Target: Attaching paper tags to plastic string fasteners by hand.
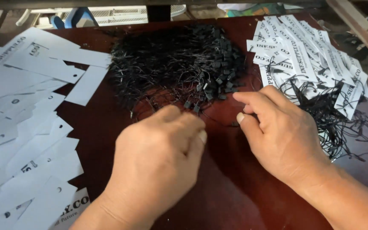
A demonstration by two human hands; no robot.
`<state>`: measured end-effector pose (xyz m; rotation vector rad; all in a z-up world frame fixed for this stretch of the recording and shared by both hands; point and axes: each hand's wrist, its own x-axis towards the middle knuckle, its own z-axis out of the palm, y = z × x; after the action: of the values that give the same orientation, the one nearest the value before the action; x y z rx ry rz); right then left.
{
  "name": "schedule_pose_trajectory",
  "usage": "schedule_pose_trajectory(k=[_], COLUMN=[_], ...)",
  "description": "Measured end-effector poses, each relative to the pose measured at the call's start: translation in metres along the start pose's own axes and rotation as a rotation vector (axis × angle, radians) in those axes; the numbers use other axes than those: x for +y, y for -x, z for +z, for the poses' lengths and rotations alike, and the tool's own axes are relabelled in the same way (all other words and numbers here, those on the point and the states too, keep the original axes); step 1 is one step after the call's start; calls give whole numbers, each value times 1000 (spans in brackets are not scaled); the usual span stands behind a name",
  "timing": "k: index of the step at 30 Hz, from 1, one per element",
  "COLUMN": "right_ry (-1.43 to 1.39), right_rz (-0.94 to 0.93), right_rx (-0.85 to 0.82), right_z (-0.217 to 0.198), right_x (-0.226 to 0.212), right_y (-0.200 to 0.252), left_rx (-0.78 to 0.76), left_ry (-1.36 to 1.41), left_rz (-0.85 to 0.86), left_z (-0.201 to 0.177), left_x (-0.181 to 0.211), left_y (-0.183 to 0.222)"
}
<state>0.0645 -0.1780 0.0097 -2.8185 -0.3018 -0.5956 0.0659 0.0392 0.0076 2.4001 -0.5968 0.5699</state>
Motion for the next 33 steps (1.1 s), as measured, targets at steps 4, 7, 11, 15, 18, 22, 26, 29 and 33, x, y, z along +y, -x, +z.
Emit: schedule_pose_trajectory(k=[4,7,11,15,18,22,26,29,33], right_ry=[-7,-110,-72,17,32,-17,-26,4,-28], right_rz=[-121,-196,-213,-274,-302,-289,-295,-285,-334], right_rx=[72,56,0,-2,-5,-85,-68,-22,23], right_z=[-6,-8,2,9,10,8,8,9,7], right_x=[-9,-19,-19,-15,-13,-13,-15,-15,-15], right_y=[0,-4,-8,-9,-8,-10,-9,-8,-6], left_rx=[-179,-207,-323,-113,5,13,-64,-103,-114], left_ry=[-251,-335,-397,-298,-215,-98,-103,-106,-104], left_rz=[-71,-232,-434,-322,-184,-115,-140,-167,-201], left_z=[7,2,-6,-6,-3,5,10,12,11], left_x=[2,-3,-5,-3,2,7,5,4,4], left_y=[8,2,-7,-2,1,5,7,7,6])
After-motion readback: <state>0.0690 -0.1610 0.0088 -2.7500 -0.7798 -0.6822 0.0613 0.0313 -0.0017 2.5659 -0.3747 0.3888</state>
